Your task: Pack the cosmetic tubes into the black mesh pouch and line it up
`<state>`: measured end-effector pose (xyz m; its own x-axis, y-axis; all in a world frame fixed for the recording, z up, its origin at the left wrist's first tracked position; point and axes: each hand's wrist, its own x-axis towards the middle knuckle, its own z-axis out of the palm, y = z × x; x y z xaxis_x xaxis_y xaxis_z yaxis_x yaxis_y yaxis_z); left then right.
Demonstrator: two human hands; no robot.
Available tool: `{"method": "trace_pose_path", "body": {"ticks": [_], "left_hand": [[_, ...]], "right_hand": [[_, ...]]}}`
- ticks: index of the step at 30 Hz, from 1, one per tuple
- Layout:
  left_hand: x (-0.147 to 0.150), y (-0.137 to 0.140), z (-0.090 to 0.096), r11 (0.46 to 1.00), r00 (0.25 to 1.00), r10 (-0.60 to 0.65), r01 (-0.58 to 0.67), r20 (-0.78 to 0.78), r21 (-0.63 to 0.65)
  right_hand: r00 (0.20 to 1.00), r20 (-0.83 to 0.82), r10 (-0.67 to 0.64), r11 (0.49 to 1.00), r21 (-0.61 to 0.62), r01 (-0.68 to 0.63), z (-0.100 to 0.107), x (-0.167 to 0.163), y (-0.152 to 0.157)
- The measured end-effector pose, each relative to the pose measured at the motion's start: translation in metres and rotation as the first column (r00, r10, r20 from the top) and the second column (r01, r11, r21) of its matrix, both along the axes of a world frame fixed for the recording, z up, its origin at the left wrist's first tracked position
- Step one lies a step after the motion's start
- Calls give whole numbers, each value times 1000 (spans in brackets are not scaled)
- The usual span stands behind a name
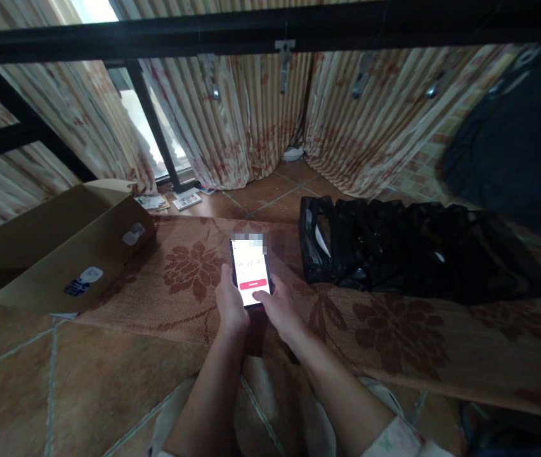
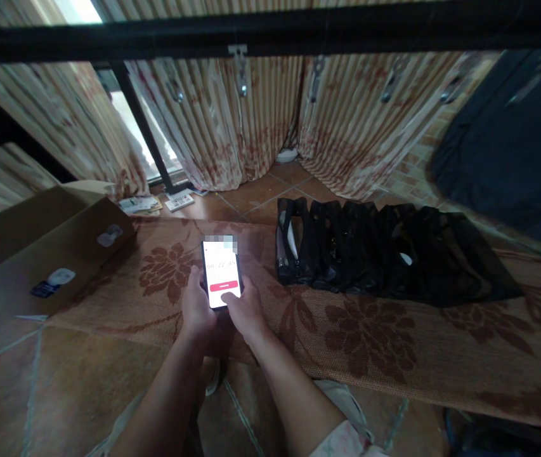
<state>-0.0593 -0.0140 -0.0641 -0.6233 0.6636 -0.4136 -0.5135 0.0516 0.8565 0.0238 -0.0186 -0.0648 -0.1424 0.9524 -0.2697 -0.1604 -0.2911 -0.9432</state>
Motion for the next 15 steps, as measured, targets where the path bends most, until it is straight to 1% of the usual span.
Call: {"method": "trace_pose_path", "body": {"ticks": [8,12,15], "left_hand": [[0,0,0,1000,1000,-13,13,-7,26],[-1,0,-2,1000,1000,-3,2,-16,-30],[-2,0,-3,999,1000,-4,3,-30,-46]], "right_hand": [[998,57,4,1000,-10,-3,-1,1,1],[998,63,17,1000,-9,-17,-1,1,0],[998,66,10,1000,4,-11,0,1,0]]}}
